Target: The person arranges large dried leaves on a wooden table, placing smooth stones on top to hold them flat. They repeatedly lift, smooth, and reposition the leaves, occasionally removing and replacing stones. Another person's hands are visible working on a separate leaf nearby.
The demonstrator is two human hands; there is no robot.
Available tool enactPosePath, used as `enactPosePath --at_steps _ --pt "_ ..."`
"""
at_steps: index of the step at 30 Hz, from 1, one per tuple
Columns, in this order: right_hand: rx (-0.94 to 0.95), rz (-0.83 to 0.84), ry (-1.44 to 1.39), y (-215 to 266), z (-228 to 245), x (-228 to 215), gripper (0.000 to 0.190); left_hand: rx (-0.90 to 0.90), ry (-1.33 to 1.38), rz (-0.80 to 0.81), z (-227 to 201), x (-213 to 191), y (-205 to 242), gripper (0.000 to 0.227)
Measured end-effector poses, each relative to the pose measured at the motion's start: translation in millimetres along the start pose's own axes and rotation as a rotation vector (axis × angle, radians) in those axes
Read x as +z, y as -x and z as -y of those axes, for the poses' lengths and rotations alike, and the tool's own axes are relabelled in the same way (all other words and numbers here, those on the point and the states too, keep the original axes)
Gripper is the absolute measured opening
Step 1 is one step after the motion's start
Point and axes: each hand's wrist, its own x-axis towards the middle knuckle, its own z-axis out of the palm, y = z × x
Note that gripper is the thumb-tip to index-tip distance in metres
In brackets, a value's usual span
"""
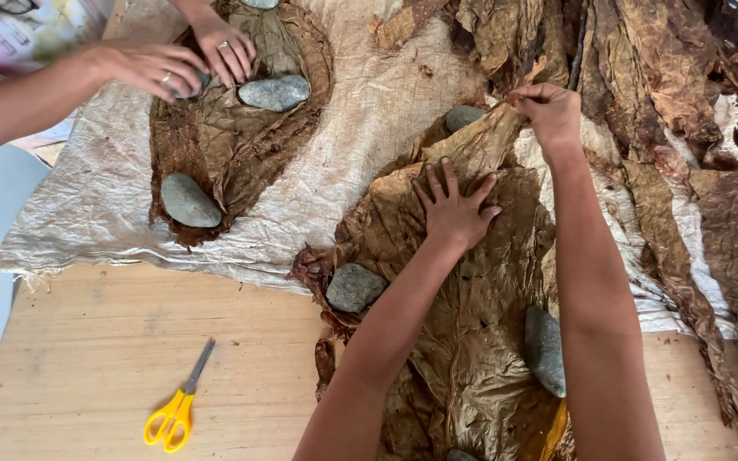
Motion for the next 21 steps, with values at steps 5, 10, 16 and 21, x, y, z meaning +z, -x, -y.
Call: enactPosePath --at_steps 5,10,16,21 --pt "-0.14 -0.013 -0.359 -10 -30 10 0.017 -0.015 0.026 0.019 -2 -5 9 0.067" --pt "-0.207 0.01 -0.401 -25 -32 12 0.02 -0.018 0.052 0.029 -1 -9 10 0.068" --pt "-0.271 0.22 -0.623 -26 -33 10 0.009 -0.041 0.065 0.034 -3 -9 7 0.07" --pt "-0.908 0.078 0.357 -103 -138 17 0.037 0.03 0.107 -0.305 6 44 -26 0.062"
